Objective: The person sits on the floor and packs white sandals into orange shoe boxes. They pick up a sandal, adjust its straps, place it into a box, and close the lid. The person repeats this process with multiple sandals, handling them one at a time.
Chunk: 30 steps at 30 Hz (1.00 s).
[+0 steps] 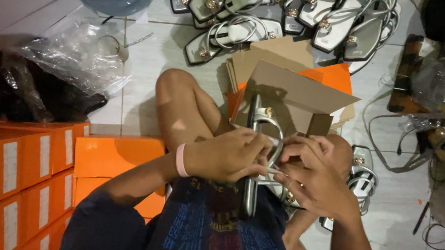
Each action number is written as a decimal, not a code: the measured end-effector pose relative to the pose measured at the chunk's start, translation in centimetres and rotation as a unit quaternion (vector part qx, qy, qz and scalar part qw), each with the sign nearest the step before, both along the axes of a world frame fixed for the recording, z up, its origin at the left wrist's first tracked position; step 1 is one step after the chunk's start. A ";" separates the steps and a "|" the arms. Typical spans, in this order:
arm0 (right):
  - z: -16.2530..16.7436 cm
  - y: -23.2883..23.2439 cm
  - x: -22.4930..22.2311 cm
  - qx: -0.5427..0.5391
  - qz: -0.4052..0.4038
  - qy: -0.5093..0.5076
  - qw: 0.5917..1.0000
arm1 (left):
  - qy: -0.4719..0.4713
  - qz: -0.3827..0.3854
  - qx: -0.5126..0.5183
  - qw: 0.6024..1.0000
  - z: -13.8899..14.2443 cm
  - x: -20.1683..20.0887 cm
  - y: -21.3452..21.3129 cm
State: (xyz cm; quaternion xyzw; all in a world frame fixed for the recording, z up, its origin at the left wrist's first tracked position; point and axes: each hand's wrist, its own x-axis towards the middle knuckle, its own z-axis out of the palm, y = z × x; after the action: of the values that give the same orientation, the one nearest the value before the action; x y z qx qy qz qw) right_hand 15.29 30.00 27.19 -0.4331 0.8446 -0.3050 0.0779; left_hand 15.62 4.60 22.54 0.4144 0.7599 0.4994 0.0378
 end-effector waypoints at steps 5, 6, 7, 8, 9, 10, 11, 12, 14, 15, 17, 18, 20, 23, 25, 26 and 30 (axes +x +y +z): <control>-2.4 0.6 -0.5 -0.056 0.008 -0.019 0.998 | -0.054 -0.020 0.017 0.998 -1.2 0.2 -0.1; -2.7 1.0 -0.5 -0.064 -0.015 -0.044 0.997 | -0.079 0.002 0.029 0.996 -1.4 0.2 0.0; -3.0 1.6 -0.5 -0.071 -0.038 -0.066 0.995 | -0.103 0.025 0.041 0.994 -1.6 0.2 0.1; -3.2 2.2 -0.7 -0.078 -0.061 -0.084 0.992 | -0.121 0.047 0.053 0.990 -1.8 -0.1 0.1; -3.5 2.8 -0.9 -0.118 -0.063 -0.124 0.983 | -0.124 0.054 0.057 0.989 -2.0 -0.3 0.1; -3.9 3.2 -1.1 -0.157 -0.062 -0.164 0.972 | -0.127 0.063 0.061 0.988 -2.2 -0.3 0.0; -4.4 3.4 -1.1 -0.195 -0.060 -0.207 0.957 | -0.134 0.073 0.065 0.986 -2.3 -0.3 -0.1; -4.9 3.5 -1.2 -0.192 -0.059 -0.214 0.956 | -0.170 0.050 0.086 0.980 -2.5 -0.4 -0.1; -5.8 3.5 -1.1 -0.186 -0.057 -0.233 0.953 | -0.245 0.005 0.128 0.961 -3.0 -0.5 0.0; -6.2 3.5 -0.9 -0.185 -0.058 -0.240 0.951 | -0.255 0.007 0.135 0.957 -3.2 -0.4 0.0; -6.8 3.3 -0.7 -0.185 -0.060 -0.250 0.948 | -0.271 0.010 0.147 0.951 -3.8 -0.4 0.0; -7.0 3.2 -0.6 -0.203 -0.066 -0.269 0.939 | -0.294 0.017 0.161 0.942 -4.1 -0.3 -0.1; -7.4 3.0 -0.3 -0.238 -0.077 -0.306 0.919 | -0.338 0.033 0.189 0.921 -4.5 -0.1 -0.3; -7.8 2.4 0.3 -0.203 -0.106 -0.304 0.925 | -0.315 0.013 0.204 0.927 -5.1 0.2 -0.5; -8.1 2.1 0.6 -0.189 -0.101 -0.280 0.936 | -0.328 0.011 0.225 0.917 -5.3 0.4 -0.5; -8.2 2.0 0.7 -0.183 -0.098 -0.266 0.941 | -0.333 0.009 0.236 0.913 -5.4 0.4 -0.4; -9.0 2.0 1.1 -0.220 -0.075 -0.297 0.926 | -0.346 -0.007 0.248 0.905 -5.2 0.5 -0.3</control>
State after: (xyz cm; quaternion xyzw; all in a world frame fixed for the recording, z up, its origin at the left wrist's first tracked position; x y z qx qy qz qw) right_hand 16.36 32.04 18.19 -0.2645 0.7243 -0.6030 0.2046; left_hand 16.16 4.28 17.35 0.2170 0.5475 0.7835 0.1981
